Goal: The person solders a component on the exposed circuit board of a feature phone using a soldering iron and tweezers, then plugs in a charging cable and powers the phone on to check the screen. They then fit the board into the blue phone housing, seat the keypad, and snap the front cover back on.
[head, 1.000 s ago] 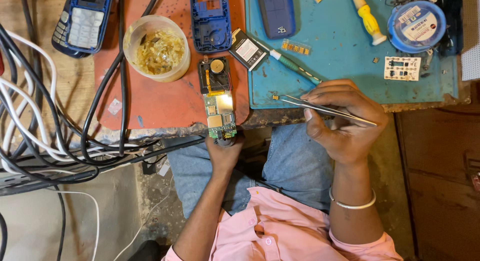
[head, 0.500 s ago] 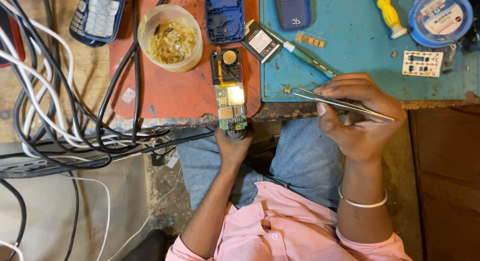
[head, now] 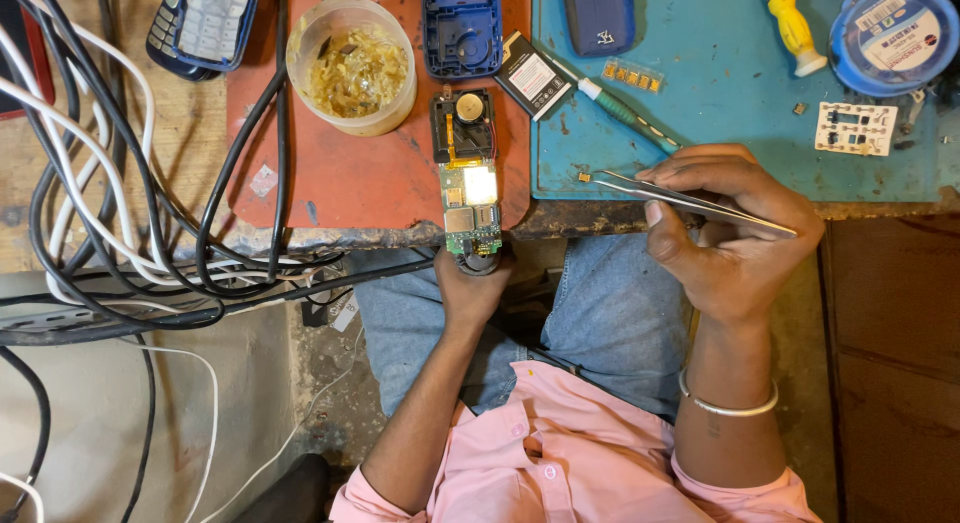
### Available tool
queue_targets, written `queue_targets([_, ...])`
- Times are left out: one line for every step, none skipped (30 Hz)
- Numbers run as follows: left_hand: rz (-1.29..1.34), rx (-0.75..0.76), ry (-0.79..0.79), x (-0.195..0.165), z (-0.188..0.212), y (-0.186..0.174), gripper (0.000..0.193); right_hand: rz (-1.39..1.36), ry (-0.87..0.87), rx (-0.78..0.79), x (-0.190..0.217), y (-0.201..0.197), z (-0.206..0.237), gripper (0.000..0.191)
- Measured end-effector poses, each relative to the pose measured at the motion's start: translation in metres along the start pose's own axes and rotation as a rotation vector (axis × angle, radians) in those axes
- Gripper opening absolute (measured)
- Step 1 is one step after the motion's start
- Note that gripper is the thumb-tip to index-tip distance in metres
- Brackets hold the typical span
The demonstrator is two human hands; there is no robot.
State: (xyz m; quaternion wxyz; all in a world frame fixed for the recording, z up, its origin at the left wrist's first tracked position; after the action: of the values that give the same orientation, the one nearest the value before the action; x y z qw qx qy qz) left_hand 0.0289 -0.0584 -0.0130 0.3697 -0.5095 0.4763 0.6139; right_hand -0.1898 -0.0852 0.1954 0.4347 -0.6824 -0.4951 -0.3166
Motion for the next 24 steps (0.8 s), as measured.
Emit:
queue_targets([-0.009, 0.0, 0.001, -0.0002, 0.0, -0.0004, 0.022, -0.002, 0.005, 0.002, -0.0009, -0.0004, 0.0003, 0.022])
queue_targets([-0.017, 0.0, 0.0, -0.0003, 0.0, -0.0008, 0.022, 0.005, 0.019, -0.005, -0.0027, -0.0017, 0.0005, 0.023])
queue_targets([-0.027, 0.001, 0.001, -0.0004, 0.0001, -0.001, 0.022, 0.011, 0.033, -0.012, -0.0042, -0.0028, 0.0011, 0.024])
queue_targets([-0.032, -0.004, 0.008, -0.0007, 0.0002, -0.0013, 0.021, 0.017, 0.032, 0.002, -0.0049, -0.0025, 0.0017, 0.022])
queue_targets([-0.037, -0.01, 0.016, -0.0009, -0.0001, -0.0014, 0.021, 0.022, 0.03, 0.016, -0.0057, -0.0023, 0.002, 0.021])
queue_targets([-0.043, -0.015, 0.023, -0.001, 0.0, -0.0015, 0.021, 0.028, 0.03, 0.026, -0.0065, -0.0026, 0.0025, 0.02])
queue_targets([-0.038, -0.014, 0.019, -0.0006, 0.0004, -0.0019, 0.021, 0.034, 0.029, 0.036, -0.0071, -0.0029, 0.003, 0.02])
queue_targets([-0.032, -0.012, 0.015, -0.0002, 0.0005, -0.0022, 0.021, 0.041, 0.028, 0.041, -0.0079, -0.0033, 0.0034, 0.019])
queue_targets([-0.026, -0.011, 0.012, 0.0003, 0.0007, -0.0024, 0.022, 0.046, 0.025, 0.044, -0.0085, -0.0036, 0.0037, 0.019])
queue_targets([-0.025, -0.009, 0.009, 0.0007, 0.0008, -0.0024, 0.021, 0.052, 0.023, 0.047, -0.0092, -0.004, 0.0039, 0.019])
queue_targets([-0.024, -0.007, 0.005, 0.001, 0.0013, -0.0027, 0.019, 0.056, 0.02, 0.049, -0.0094, -0.0042, 0.0044, 0.02])
queue_targets([-0.023, -0.005, 0.002, 0.0011, 0.0017, -0.0031, 0.018, 0.062, 0.016, 0.05, -0.0098, -0.0042, 0.0047, 0.019])
queue_targets([-0.025, -0.008, 0.014, 0.0002, 0.0017, -0.0035, 0.019, 0.067, 0.012, 0.051, -0.0098, -0.0042, 0.0051, 0.019])
queue_targets([-0.027, -0.011, 0.027, -0.0006, 0.0017, -0.0038, 0.02, 0.074, 0.007, 0.049, -0.0099, -0.004, 0.0054, 0.019])
queue_targets([-0.03, -0.014, 0.039, -0.0017, 0.002, -0.0045, 0.021, 0.072, 0.007, 0.048, -0.01, -0.0037, 0.006, 0.019])
queue_targets([-0.023, -0.013, 0.03, -0.0013, 0.0026, -0.0049, 0.02, 0.071, 0.008, 0.046, -0.0101, -0.0034, 0.0066, 0.019])
queue_targets([-0.016, -0.011, 0.021, -0.0009, 0.0028, -0.0052, 0.02, 0.06, 0.013, 0.044, -0.0103, -0.0032, 0.0071, 0.018])
queue_targets([-0.009, -0.01, 0.013, -0.0004, 0.0031, -0.0054, 0.02, 0.05, 0.016, 0.041, -0.0105, -0.0029, 0.0076, 0.018])
queue_targets([-0.014, -0.009, 0.009, -0.0005, 0.0035, -0.0059, 0.02, 0.039, 0.019, 0.039, -0.0105, -0.0026, 0.008, 0.018])
queue_targets([-0.018, -0.007, 0.006, -0.0004, 0.0035, -0.0062, 0.019, 0.029, 0.019, 0.034, -0.0106, -0.0022, 0.0083, 0.019])
queue_targets([-0.022, -0.005, 0.003, -0.0004, 0.0034, -0.0064, 0.019, 0.026, 0.016, 0.032, -0.0102, -0.0019, 0.0083, 0.019])
queue_targets([-0.026, -0.002, 0.004, -0.0004, 0.003, -0.006, 0.019, 0.022, 0.013, 0.03, -0.01, -0.0017, 0.0084, 0.019])
queue_targets([-0.03, 0.001, 0.004, -0.0006, 0.0028, -0.0063, 0.018, 0.024, 0.007, 0.03, -0.0094, -0.0012, 0.0085, 0.019])
queue_targets([-0.035, 0.003, 0.005, -0.0008, 0.0027, -0.0065, 0.018, 0.03, 0.003, 0.031, -0.009, -0.0004, 0.0088, 0.018])
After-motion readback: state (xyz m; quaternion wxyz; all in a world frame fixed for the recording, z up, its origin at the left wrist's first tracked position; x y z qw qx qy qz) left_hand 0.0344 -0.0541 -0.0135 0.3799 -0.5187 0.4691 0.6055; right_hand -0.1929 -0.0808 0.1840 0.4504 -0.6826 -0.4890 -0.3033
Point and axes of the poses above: each hand's wrist, its own z-axis away from the middle knuckle, its own y-axis out of the palm, x = y × z, the point moved 7 cm from there along -z, towards the middle knuckle, and after that the axes turned 14 degrees about z, right-handed, at the moved point
